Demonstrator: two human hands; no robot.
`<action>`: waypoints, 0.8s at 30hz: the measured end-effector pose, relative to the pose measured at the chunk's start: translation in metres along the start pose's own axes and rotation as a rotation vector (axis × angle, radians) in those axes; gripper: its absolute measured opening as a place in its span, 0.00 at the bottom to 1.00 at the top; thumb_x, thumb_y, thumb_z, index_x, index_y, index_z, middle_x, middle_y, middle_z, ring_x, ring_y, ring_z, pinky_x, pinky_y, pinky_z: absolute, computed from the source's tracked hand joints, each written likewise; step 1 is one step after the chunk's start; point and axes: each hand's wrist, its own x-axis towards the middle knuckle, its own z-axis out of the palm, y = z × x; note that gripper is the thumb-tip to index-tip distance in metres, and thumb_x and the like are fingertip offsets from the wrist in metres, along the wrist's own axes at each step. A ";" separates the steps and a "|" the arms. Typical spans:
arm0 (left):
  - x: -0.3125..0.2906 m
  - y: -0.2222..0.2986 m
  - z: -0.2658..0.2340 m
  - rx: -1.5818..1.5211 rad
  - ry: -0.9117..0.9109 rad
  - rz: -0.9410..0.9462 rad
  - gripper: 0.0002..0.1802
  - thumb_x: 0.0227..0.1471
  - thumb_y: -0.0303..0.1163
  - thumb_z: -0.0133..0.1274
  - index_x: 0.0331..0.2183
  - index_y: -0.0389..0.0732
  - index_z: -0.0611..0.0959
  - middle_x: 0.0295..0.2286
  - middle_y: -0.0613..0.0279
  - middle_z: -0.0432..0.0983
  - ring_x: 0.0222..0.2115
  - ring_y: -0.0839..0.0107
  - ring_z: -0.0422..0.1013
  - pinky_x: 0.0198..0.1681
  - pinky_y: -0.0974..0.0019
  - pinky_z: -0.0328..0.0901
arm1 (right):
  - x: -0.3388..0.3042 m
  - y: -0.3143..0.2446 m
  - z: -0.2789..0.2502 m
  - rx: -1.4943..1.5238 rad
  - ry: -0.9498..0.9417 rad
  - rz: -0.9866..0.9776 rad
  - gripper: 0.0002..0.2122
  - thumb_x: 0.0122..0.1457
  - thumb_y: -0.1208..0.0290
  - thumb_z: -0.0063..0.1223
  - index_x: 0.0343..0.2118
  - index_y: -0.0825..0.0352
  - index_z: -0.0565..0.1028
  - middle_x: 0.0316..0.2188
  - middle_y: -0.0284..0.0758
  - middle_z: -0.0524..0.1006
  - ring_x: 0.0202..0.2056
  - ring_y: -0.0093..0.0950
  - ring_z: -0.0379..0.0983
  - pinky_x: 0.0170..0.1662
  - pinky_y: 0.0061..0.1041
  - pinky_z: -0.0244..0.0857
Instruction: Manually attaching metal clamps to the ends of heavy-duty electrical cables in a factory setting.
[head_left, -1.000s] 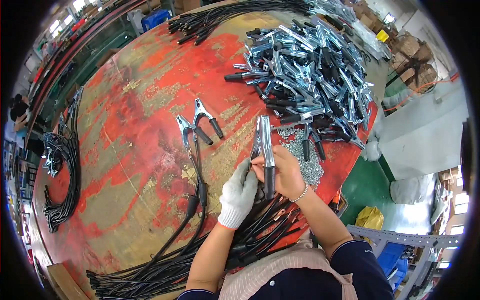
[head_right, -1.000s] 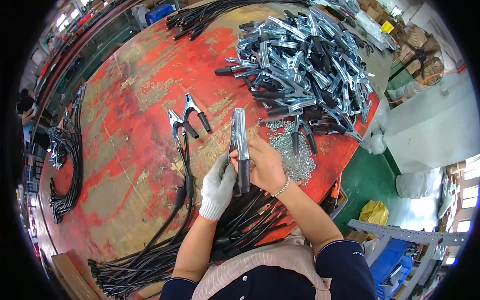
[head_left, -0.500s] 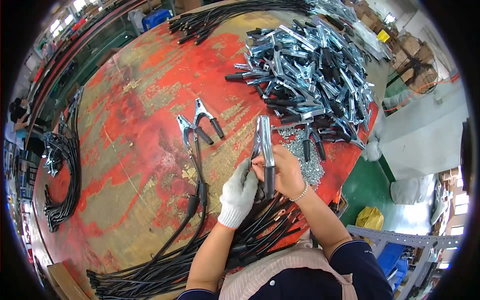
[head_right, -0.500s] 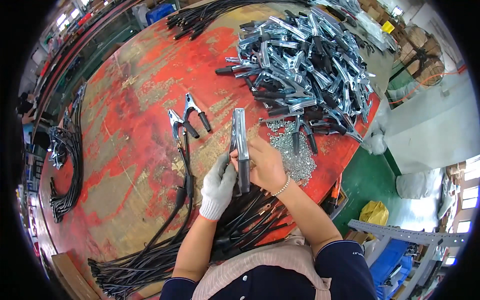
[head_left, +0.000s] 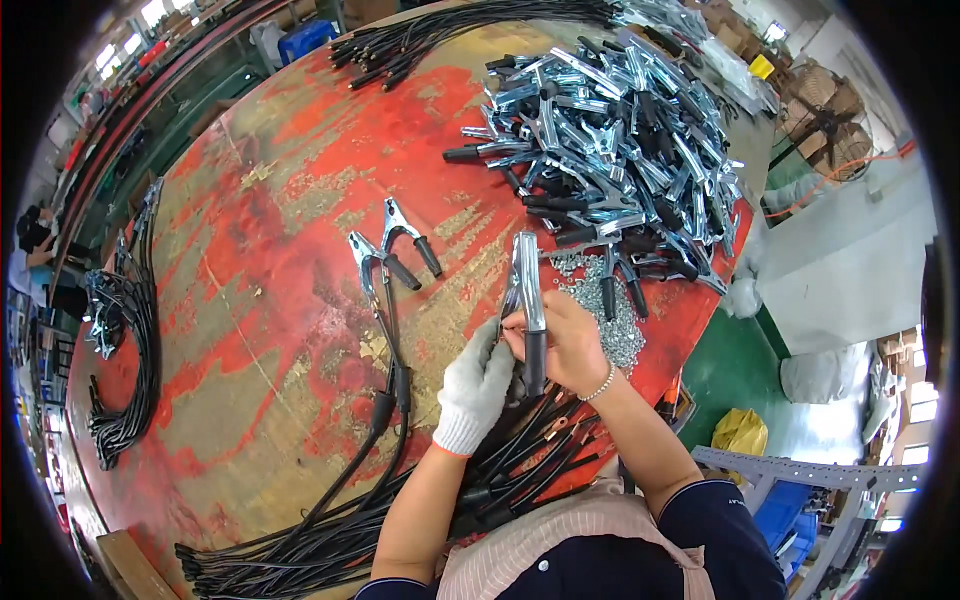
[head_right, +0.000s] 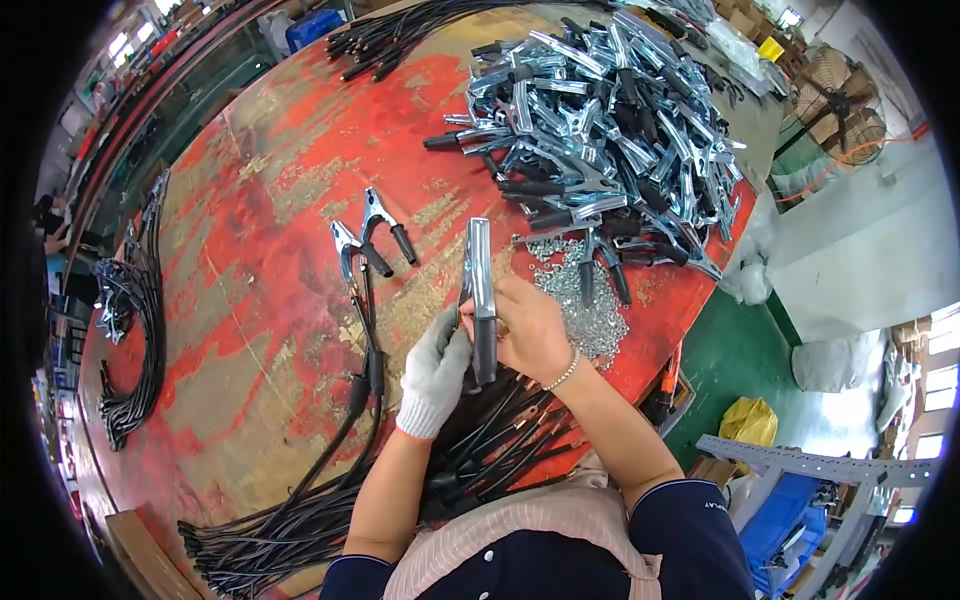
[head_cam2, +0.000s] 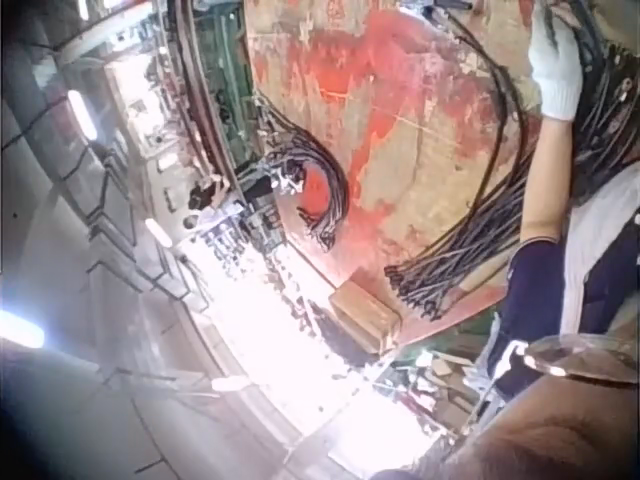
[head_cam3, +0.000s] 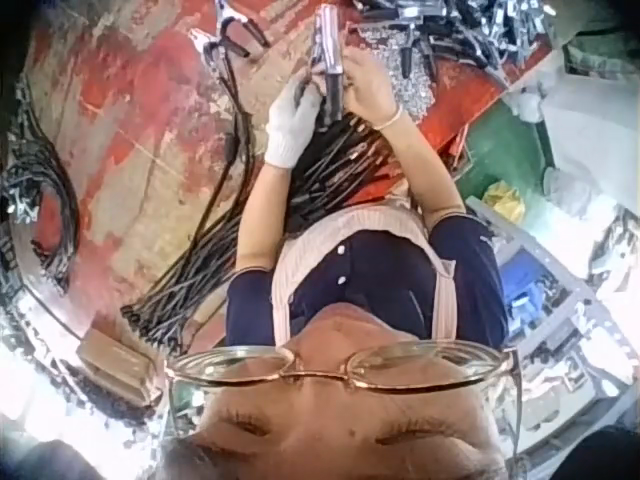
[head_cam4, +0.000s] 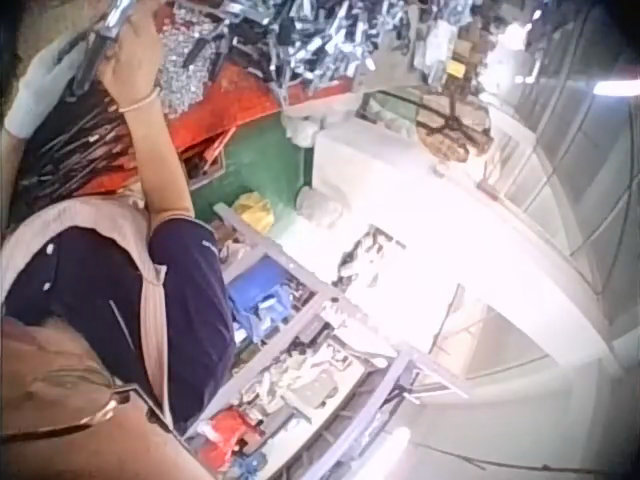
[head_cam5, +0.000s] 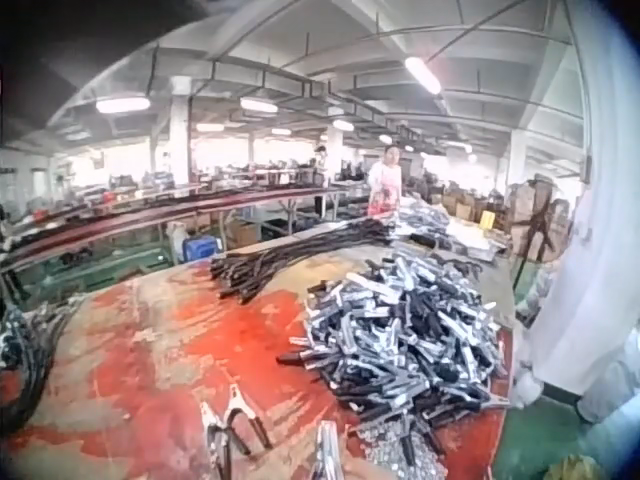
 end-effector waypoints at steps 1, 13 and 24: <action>0.001 -0.002 0.000 0.018 -0.002 0.022 0.23 0.60 0.32 0.47 0.55 0.33 0.70 0.29 0.62 0.76 0.26 0.79 0.71 0.29 0.73 0.67 | 0.001 -0.002 0.000 0.005 0.002 0.002 0.11 0.44 0.77 0.69 0.32 0.65 0.79 0.27 0.35 0.74 0.27 0.32 0.73 0.30 0.27 0.69; 0.000 -0.003 0.000 0.136 0.043 0.067 0.22 0.59 0.32 0.48 0.53 0.34 0.73 0.35 0.50 0.79 0.35 0.68 0.76 0.41 0.67 0.69 | 0.001 -0.001 0.004 0.049 0.044 -0.004 0.11 0.43 0.79 0.67 0.31 0.64 0.79 0.24 0.35 0.73 0.24 0.31 0.72 0.27 0.26 0.68; 0.000 0.000 0.000 0.097 0.015 -0.014 0.23 0.60 0.33 0.48 0.55 0.37 0.72 0.34 0.52 0.79 0.35 0.73 0.75 0.40 0.69 0.69 | -0.003 0.008 0.007 0.146 0.033 0.059 0.11 0.43 0.80 0.67 0.32 0.65 0.79 0.25 0.34 0.74 0.27 0.30 0.72 0.28 0.24 0.67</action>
